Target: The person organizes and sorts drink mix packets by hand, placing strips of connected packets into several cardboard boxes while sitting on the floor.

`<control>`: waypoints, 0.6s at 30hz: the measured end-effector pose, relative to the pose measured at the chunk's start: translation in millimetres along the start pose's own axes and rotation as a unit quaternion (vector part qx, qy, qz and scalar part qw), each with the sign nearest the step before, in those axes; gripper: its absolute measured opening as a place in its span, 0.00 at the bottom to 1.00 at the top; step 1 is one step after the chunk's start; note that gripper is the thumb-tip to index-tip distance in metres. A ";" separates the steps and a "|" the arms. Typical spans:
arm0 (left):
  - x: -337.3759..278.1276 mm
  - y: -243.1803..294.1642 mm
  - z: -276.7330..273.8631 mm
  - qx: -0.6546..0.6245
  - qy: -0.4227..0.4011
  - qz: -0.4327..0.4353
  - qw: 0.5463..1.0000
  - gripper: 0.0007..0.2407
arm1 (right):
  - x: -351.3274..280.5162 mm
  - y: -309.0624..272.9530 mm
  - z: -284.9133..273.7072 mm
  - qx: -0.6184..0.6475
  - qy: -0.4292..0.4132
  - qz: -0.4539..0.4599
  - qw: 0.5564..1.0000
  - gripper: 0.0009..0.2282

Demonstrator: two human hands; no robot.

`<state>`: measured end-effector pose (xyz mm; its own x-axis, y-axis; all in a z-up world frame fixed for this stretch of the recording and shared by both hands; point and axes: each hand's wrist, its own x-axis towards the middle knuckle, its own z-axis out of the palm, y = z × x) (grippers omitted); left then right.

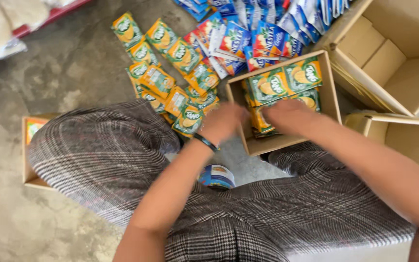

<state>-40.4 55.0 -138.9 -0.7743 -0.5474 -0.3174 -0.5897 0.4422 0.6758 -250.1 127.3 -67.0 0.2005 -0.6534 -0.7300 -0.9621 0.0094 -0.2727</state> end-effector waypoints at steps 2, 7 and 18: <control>6.0 -55.8 -24.8 0.125 0.076 -0.146 0.978 0.09 | 18.9 -33.5 5.9 0.003 0.057 -0.065 0.996 0.12; -1.2 -199.4 15.7 0.017 0.154 -0.349 0.924 0.19 | 159.8 -97.2 99.2 0.147 0.051 -0.174 0.972 0.11; -2.1 -151.2 -8.9 0.119 0.161 -0.297 0.933 0.06 | 204.4 -146.2 150.7 0.479 0.230 -0.021 0.847 0.10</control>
<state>52.4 -17.1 -234.5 -0.2071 -0.9149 -0.3466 -0.9573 0.1164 0.2647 -40.5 106.5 -270.8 -0.0742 -0.8920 -0.4459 -0.3201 0.4448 -0.8365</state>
